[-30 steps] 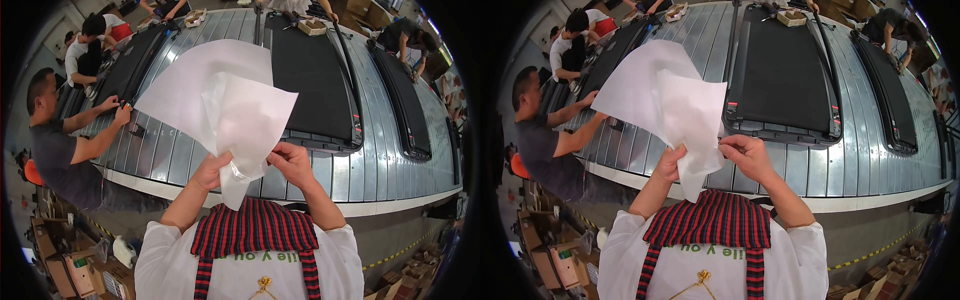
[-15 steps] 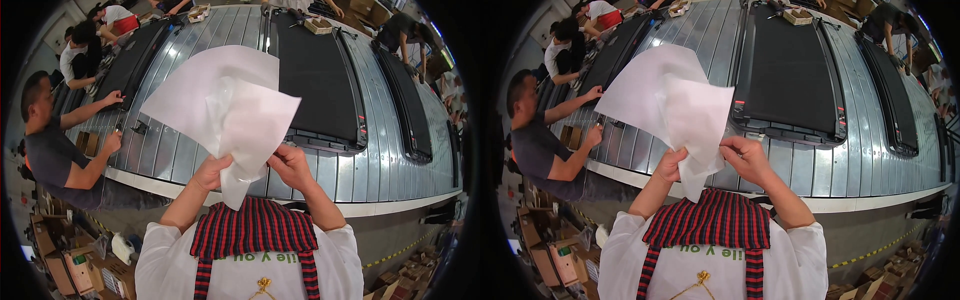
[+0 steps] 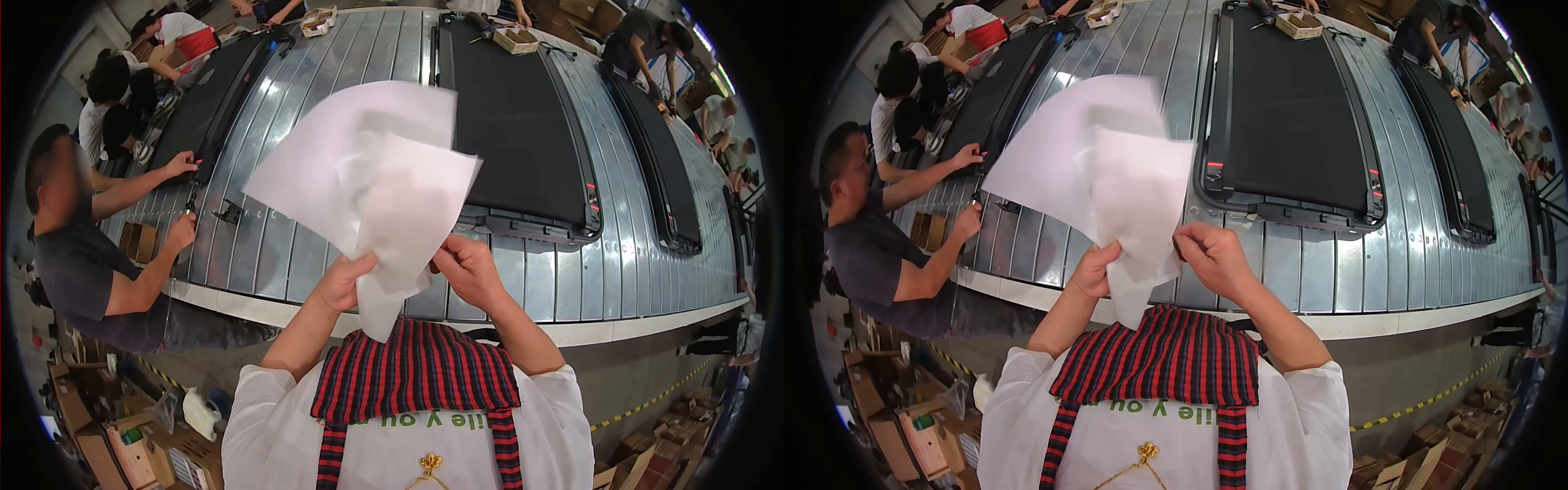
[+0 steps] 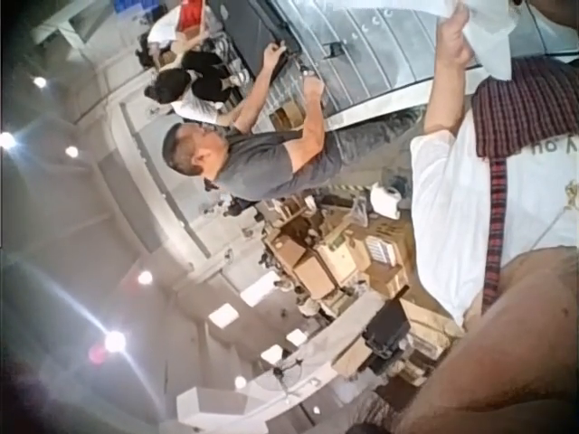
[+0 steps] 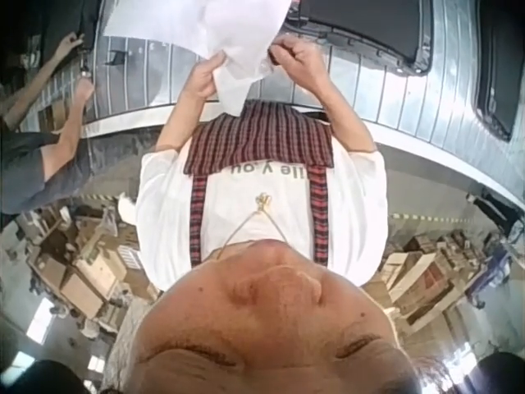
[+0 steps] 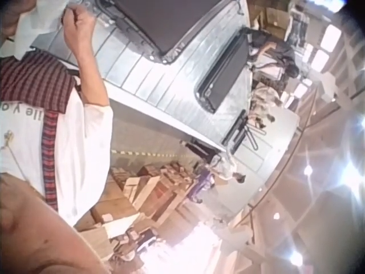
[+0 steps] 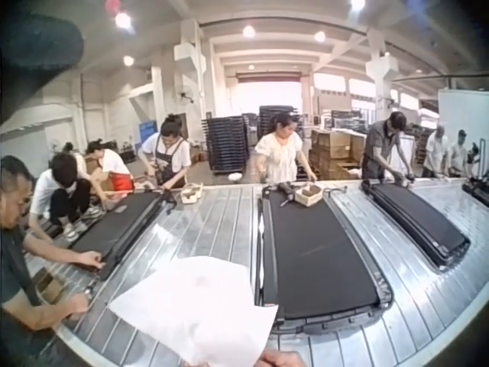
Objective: Applying stickers and QR codes to the frame of fitness equipment on a manufacturing assembly line.
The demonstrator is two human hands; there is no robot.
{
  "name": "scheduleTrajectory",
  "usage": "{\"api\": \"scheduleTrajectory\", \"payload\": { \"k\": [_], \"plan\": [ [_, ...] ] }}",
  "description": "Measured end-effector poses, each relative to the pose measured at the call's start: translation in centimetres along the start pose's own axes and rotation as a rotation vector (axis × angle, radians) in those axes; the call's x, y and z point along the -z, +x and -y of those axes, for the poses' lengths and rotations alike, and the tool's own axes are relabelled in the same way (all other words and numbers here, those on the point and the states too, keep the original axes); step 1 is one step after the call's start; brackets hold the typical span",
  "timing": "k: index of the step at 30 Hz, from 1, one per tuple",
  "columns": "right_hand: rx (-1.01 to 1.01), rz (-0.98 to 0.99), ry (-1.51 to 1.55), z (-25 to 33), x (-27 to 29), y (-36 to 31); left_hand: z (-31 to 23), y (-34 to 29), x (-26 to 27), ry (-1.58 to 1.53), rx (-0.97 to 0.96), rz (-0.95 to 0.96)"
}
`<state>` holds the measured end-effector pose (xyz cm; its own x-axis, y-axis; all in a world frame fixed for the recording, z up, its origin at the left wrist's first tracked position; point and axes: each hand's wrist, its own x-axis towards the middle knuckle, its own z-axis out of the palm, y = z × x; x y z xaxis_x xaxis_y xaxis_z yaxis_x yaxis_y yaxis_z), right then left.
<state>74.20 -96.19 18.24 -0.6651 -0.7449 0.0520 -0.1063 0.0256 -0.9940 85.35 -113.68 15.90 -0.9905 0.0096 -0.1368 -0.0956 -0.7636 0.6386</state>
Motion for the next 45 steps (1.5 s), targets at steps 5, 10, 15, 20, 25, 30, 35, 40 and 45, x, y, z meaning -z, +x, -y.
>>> {"api": "scheduleTrajectory", "payload": {
  "k": [5,10,15,20,25,30,35,40,45],
  "plan": [
    [0.025,-0.051,-0.006,0.2,-1.2,0.1,-0.6,-0.3,1.1,-0.001,-0.01,0.016],
    [0.117,-0.059,-0.278,0.5,-2.0,0.3,-1.1,-0.7,2.1,0.056,0.046,-0.031],
    [0.13,-0.079,-0.218,-0.6,-2.6,0.4,-1.5,-0.7,2.0,0.024,0.037,-0.019],
    [0.016,-0.068,-0.173,-1.5,-3.3,0.7,-1.8,-1.0,2.2,0.105,0.065,-0.091],
    [-0.088,0.029,-0.015,-1.4,-3.9,1.0,-1.8,-1.8,3.4,0.105,0.08,-0.105],
    [-0.108,0.045,0.029,-0.9,-4.9,1.2,-2.1,-2.2,4.2,0.001,0.081,-0.081],
    [-0.138,0.095,0.091,-1.3,-5.1,1.5,-2.3,-2.6,4.9,-0.02,0.089,-0.063],
    [-0.155,0.1,0.154,-1.3,-5.5,1.5,-2.3,-2.7,5.3,-0.036,0.093,-0.091],
    [-0.18,0.105,0.121,-1.8,-5.9,1.9,-2.4,-2.8,5.4,-0.037,0.103,-0.091]
  ]
}}
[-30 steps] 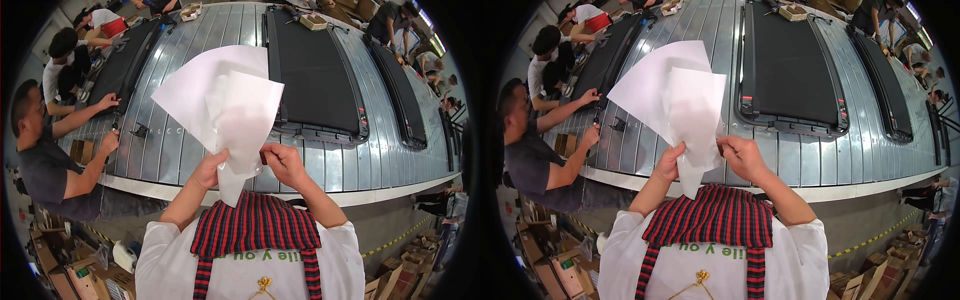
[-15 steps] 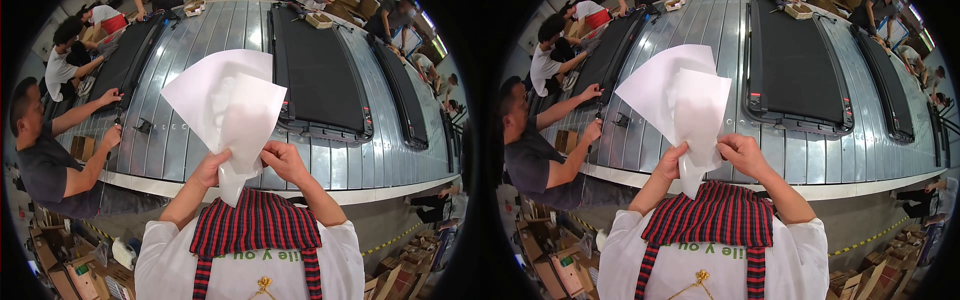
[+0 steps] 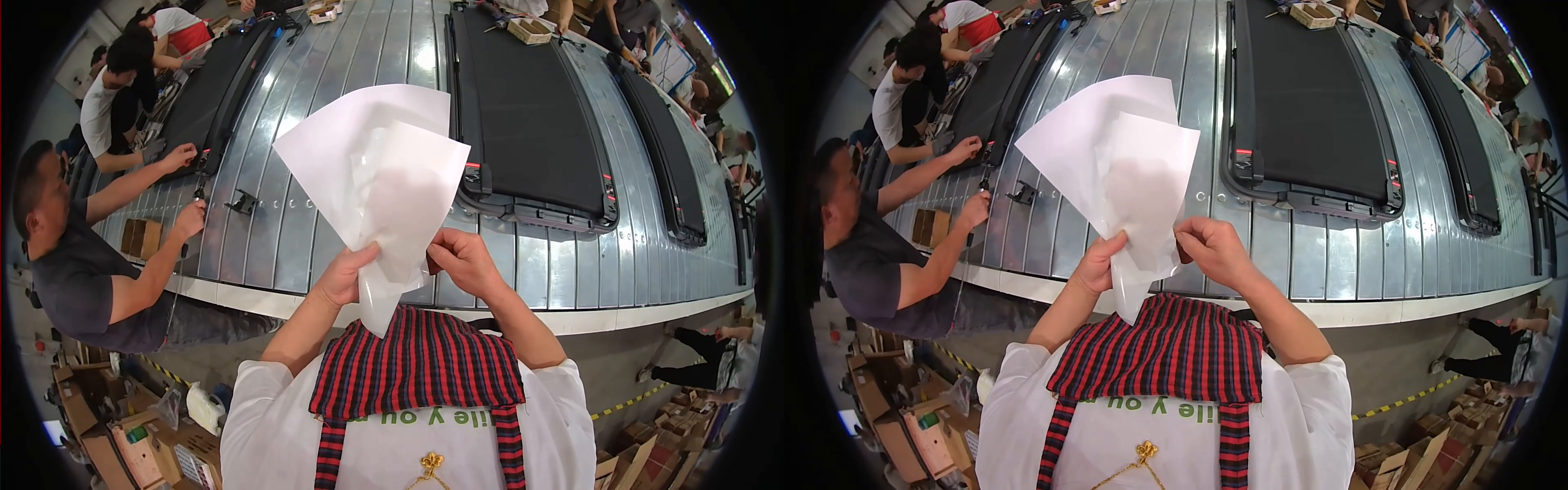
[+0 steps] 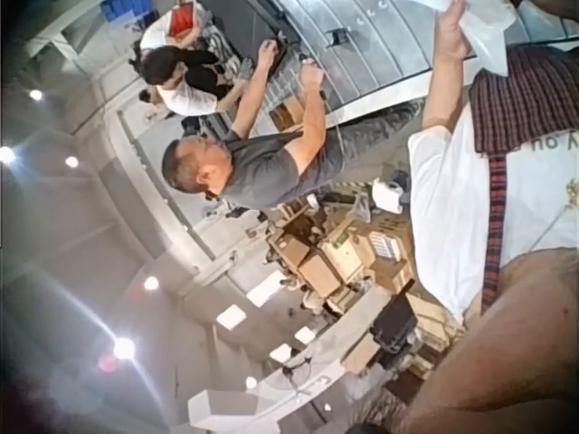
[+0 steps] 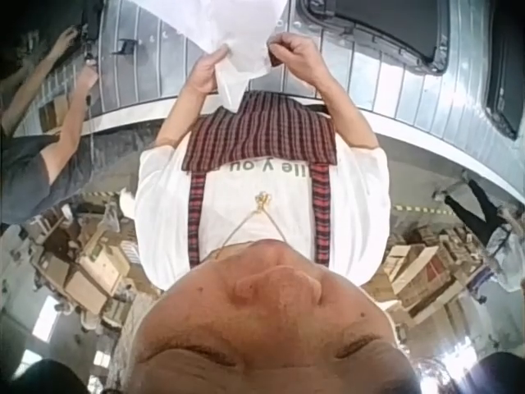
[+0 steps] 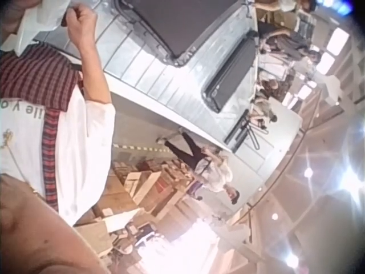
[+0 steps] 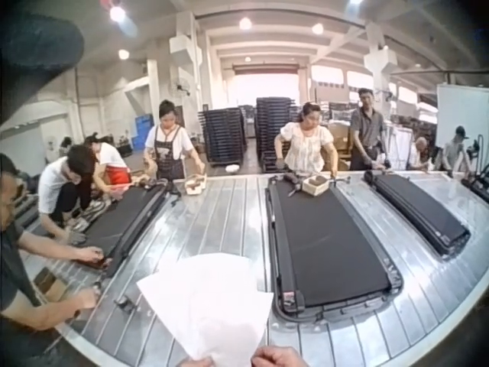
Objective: Applying stickers and QR codes to the frame of fitness equipment on a manufacturing assembly line.
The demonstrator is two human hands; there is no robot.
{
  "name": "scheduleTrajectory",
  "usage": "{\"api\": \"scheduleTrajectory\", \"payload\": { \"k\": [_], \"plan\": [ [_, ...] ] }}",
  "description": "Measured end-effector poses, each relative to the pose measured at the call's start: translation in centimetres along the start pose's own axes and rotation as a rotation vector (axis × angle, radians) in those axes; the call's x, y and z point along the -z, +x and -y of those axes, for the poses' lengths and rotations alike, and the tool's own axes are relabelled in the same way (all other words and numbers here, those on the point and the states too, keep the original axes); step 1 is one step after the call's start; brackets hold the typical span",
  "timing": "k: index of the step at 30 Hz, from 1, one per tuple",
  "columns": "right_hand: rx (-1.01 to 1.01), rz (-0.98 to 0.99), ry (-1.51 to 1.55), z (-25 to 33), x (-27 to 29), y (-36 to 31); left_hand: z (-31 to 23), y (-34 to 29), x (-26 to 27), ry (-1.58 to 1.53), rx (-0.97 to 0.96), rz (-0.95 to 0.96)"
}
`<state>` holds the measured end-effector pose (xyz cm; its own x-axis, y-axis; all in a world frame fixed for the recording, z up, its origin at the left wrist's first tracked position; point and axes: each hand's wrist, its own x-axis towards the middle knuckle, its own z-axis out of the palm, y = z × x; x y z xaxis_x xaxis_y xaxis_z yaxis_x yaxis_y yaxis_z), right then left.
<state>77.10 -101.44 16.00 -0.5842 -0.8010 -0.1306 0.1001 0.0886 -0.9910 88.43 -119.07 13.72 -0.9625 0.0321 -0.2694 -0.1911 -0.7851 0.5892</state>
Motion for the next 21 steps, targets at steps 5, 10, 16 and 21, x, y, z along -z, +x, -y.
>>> {"api": "scheduleTrajectory", "payload": {
  "k": [5,10,16,21],
  "plan": [
    [0.016,-0.022,-0.002,-1.5,0.2,0.7,-0.2,0.0,-0.2,0.051,-0.082,-0.045],
    [0.121,-0.308,0.137,-1.3,1.3,1.4,-1.2,-0.3,0.9,-0.056,-0.167,-0.075],
    [-0.099,0.034,0.451,-1.3,-0.7,1.1,-0.7,0.5,0.9,0.237,-0.193,-0.249],
    [0.035,-0.263,0.36,-2.9,-2.0,2.4,-0.8,0.5,4.1,0.123,-0.179,-0.352]
  ]
}}
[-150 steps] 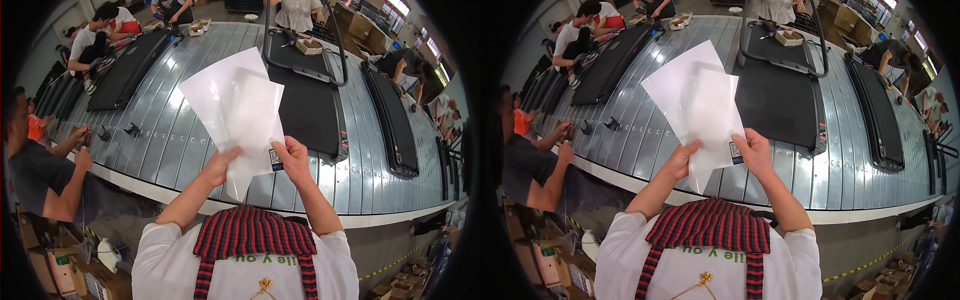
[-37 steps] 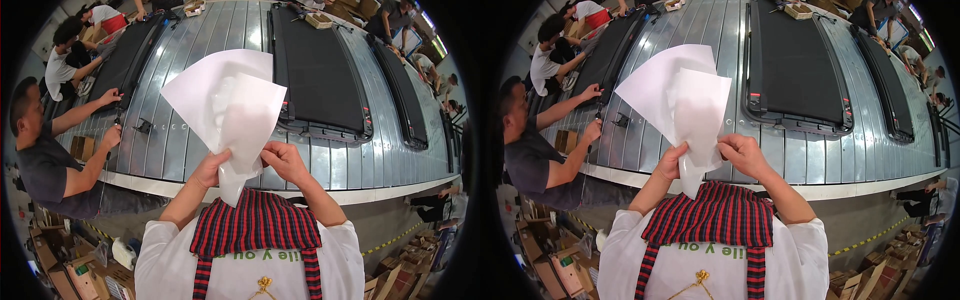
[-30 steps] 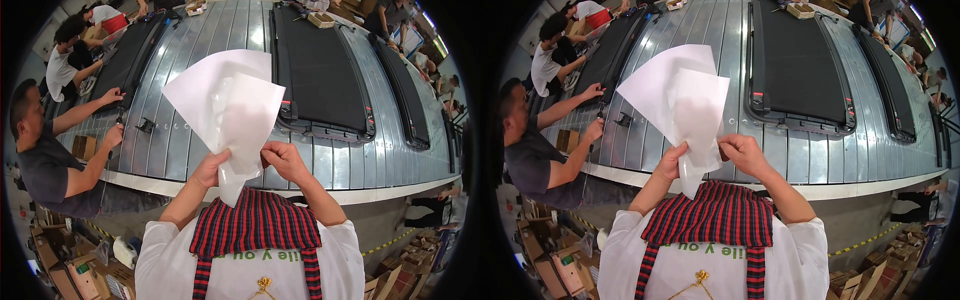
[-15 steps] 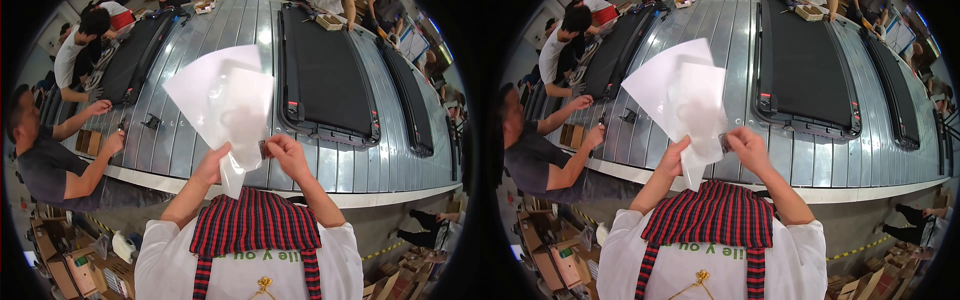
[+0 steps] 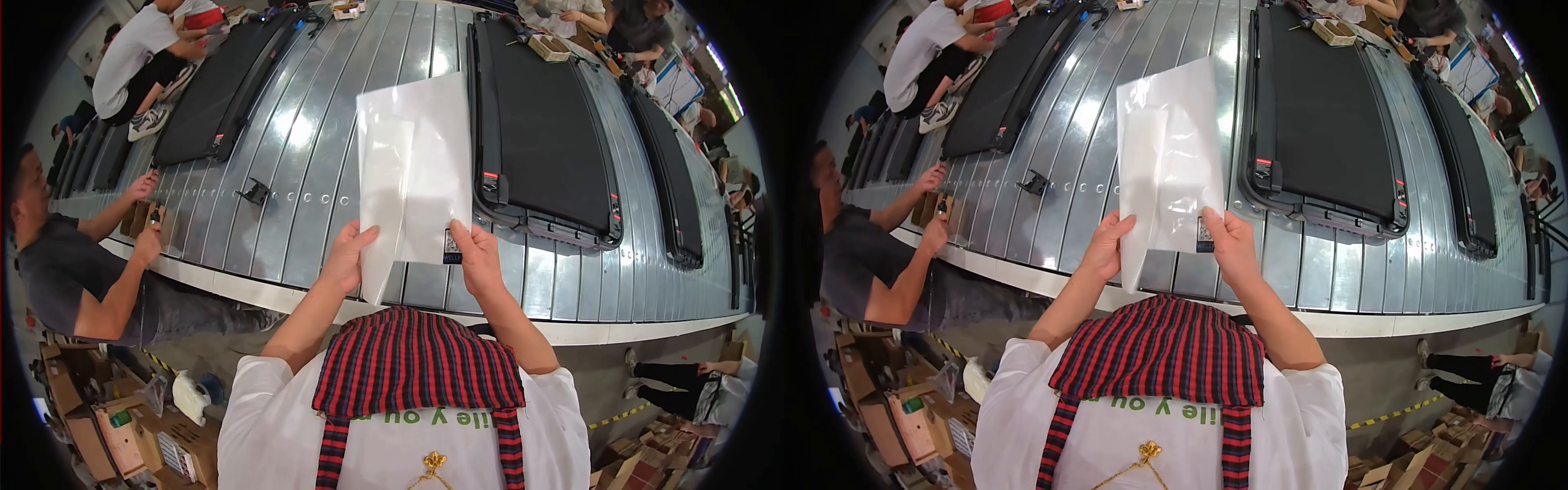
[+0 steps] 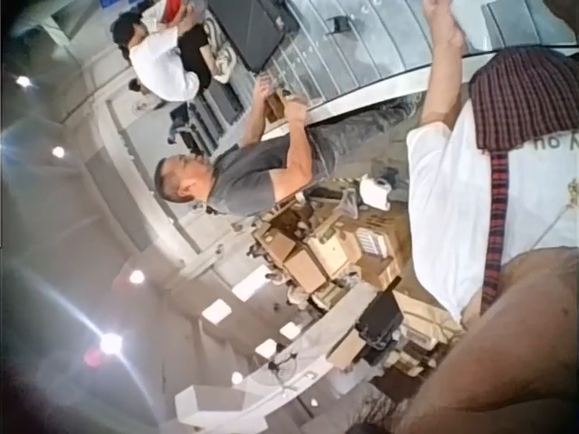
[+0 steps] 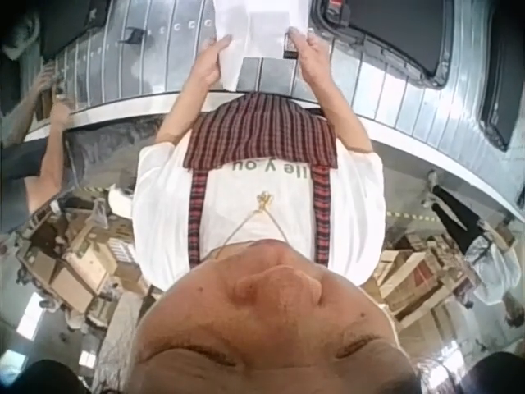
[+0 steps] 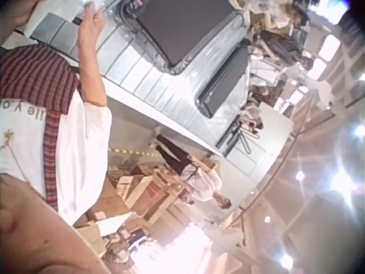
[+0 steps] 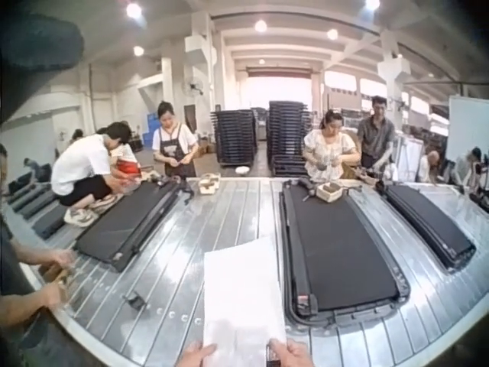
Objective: Applying stickers and QR codes to the frame of fitness equipment on a manufacturing assembly line.
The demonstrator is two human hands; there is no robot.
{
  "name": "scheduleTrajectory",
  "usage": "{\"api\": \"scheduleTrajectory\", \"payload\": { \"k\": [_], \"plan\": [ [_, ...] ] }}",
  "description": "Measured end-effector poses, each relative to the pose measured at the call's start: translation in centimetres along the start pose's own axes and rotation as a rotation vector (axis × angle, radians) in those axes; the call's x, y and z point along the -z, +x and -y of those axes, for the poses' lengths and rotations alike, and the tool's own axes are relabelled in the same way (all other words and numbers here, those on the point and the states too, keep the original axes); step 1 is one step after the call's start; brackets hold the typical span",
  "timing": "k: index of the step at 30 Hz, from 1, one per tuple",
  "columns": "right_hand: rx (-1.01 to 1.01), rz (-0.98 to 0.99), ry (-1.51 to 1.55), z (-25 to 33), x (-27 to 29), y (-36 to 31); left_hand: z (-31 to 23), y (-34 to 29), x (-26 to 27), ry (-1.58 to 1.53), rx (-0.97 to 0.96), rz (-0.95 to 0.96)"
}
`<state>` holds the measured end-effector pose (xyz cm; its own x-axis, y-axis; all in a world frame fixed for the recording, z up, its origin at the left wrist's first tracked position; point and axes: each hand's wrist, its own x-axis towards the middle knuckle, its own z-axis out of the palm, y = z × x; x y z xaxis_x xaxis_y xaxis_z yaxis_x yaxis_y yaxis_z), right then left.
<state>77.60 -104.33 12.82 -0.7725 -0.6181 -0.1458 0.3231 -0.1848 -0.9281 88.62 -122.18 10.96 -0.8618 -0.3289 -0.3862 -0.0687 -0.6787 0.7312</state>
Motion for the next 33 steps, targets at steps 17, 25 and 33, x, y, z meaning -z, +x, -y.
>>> {"api": "scheduleTrajectory", "payload": {
  "k": [17,25,33],
  "plan": [
    [0.352,-0.233,-0.674,-0.2,-5.3,1.0,0.5,-1.9,0.5,-0.468,0.166,0.149],
    [0.33,-0.105,-0.73,0.0,-6.9,-1.7,-0.2,-1.2,0.5,-0.31,0.09,0.207],
    [0.168,-0.048,-0.436,-0.7,-6.6,-1.9,-1.0,-2.2,0.6,-0.241,0.133,0.266]
  ]
}}
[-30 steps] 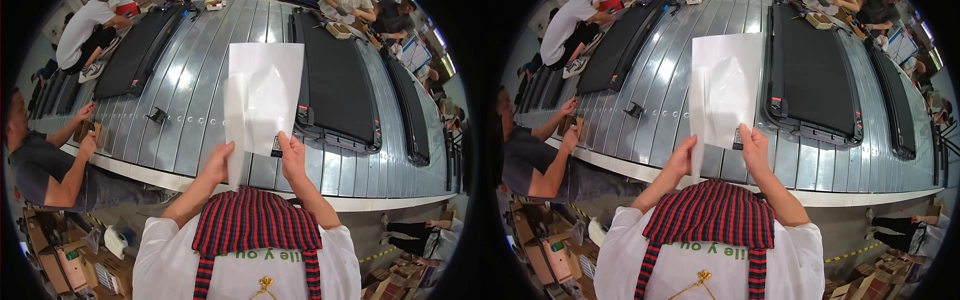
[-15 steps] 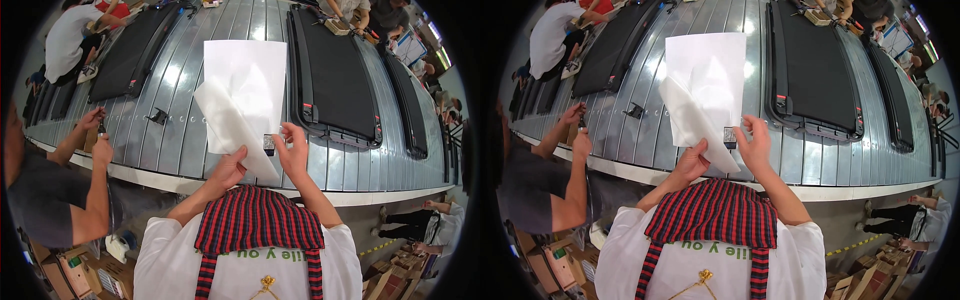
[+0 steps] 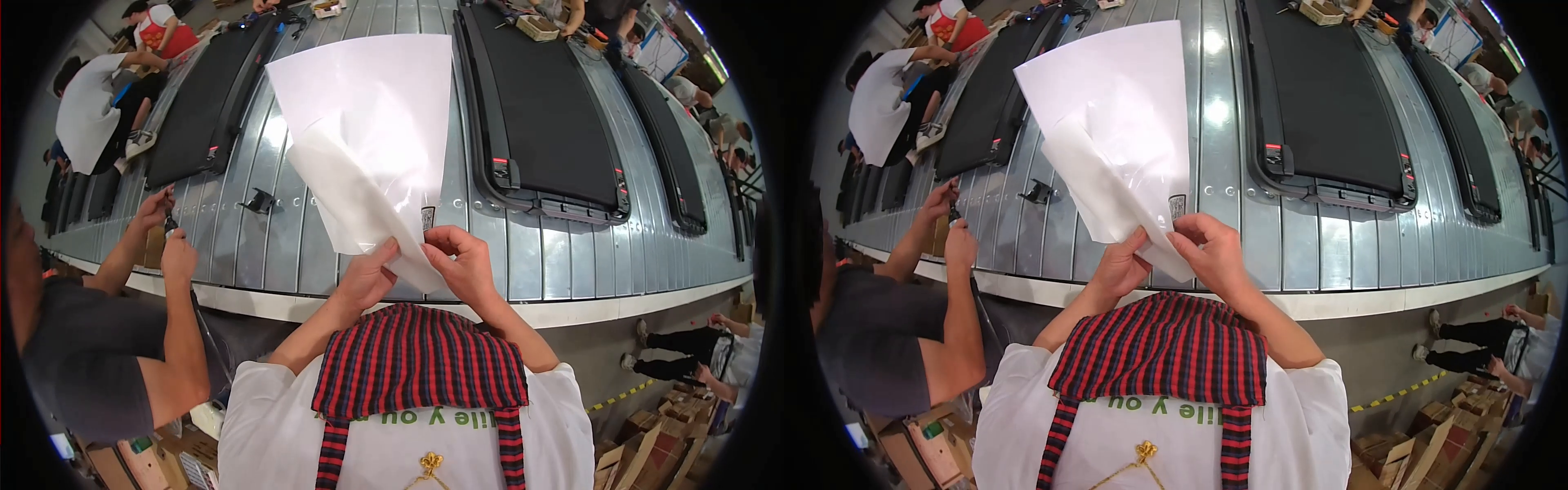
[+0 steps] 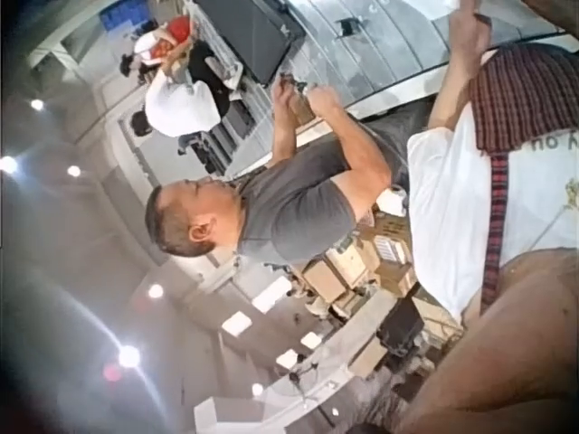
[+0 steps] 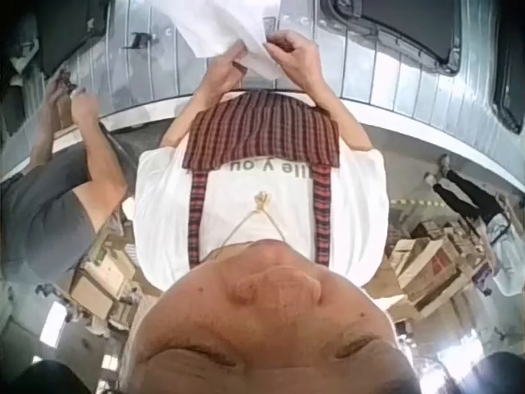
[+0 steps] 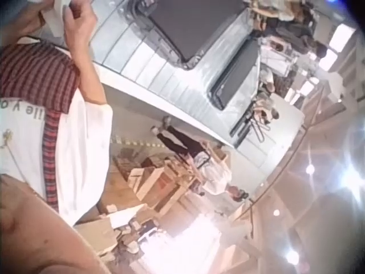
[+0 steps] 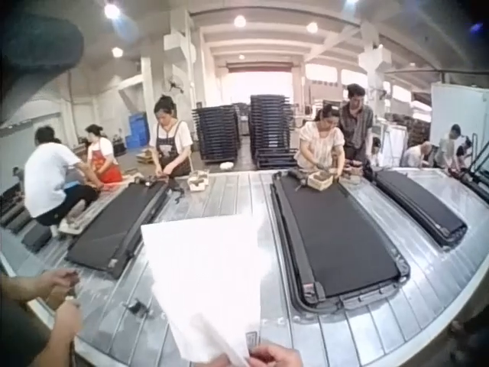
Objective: Applying stickers and QR codes to the frame of fitness equipment on a manufacturing assembly line.
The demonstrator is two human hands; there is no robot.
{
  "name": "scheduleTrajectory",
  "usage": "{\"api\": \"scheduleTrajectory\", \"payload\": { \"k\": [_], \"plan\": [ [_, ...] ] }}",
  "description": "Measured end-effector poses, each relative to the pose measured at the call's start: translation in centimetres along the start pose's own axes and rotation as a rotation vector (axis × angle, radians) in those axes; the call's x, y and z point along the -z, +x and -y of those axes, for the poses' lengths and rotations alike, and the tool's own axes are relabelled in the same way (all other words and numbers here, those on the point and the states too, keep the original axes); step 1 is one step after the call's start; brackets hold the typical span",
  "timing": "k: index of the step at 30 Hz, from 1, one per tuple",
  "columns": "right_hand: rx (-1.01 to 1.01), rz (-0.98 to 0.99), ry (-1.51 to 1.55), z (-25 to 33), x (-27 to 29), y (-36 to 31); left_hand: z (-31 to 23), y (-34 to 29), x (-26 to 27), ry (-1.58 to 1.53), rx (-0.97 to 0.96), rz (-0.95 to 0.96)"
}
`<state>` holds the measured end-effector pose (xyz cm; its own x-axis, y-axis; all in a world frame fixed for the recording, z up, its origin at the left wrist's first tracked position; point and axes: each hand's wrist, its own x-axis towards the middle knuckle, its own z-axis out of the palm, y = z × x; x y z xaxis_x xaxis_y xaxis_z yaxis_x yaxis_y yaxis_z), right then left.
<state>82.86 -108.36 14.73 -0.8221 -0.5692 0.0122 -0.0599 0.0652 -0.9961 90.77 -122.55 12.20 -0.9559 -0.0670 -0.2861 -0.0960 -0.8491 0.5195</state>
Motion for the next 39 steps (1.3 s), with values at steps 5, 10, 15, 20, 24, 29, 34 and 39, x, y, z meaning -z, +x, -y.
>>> {"api": "scheduleTrajectory", "payload": {
  "k": [5,10,15,20,24,29,34,39],
  "plan": [
    [0.034,0.102,-0.006,0.4,1.4,-0.5,1.1,-1.2,-1.5,0.045,-0.052,-0.068],
    [0.018,0.207,0.204,-0.5,4.9,-0.7,3.4,-0.4,-2.5,0.095,-0.091,-0.024],
    [0.031,0.155,0.297,-2.7,9.2,-1.6,6.1,1.3,-5.6,0.052,-0.015,0.04],
    [-0.024,0.129,0.256,-3.4,13.4,-2.3,9.1,3.4,-7.9,0.025,0.029,0.067],
    [0.006,0.174,0.105,-4.2,16.3,-2.1,11.4,5.0,-9.4,0.028,-0.03,-0.004],
    [-0.079,0.054,0.338,-5.4,21.5,-0.9,11.6,7.1,-8.5,0.341,-0.333,-0.426],
    [0.209,-0.157,-0.191,-4.0,21.3,0.0,11.8,8.3,-9.1,0.532,-0.354,-0.522],
    [0.756,0.15,-0.539,-2.5,16.6,-0.5,13.2,10.1,-10.3,0.676,-0.238,-0.513]
  ]
}}
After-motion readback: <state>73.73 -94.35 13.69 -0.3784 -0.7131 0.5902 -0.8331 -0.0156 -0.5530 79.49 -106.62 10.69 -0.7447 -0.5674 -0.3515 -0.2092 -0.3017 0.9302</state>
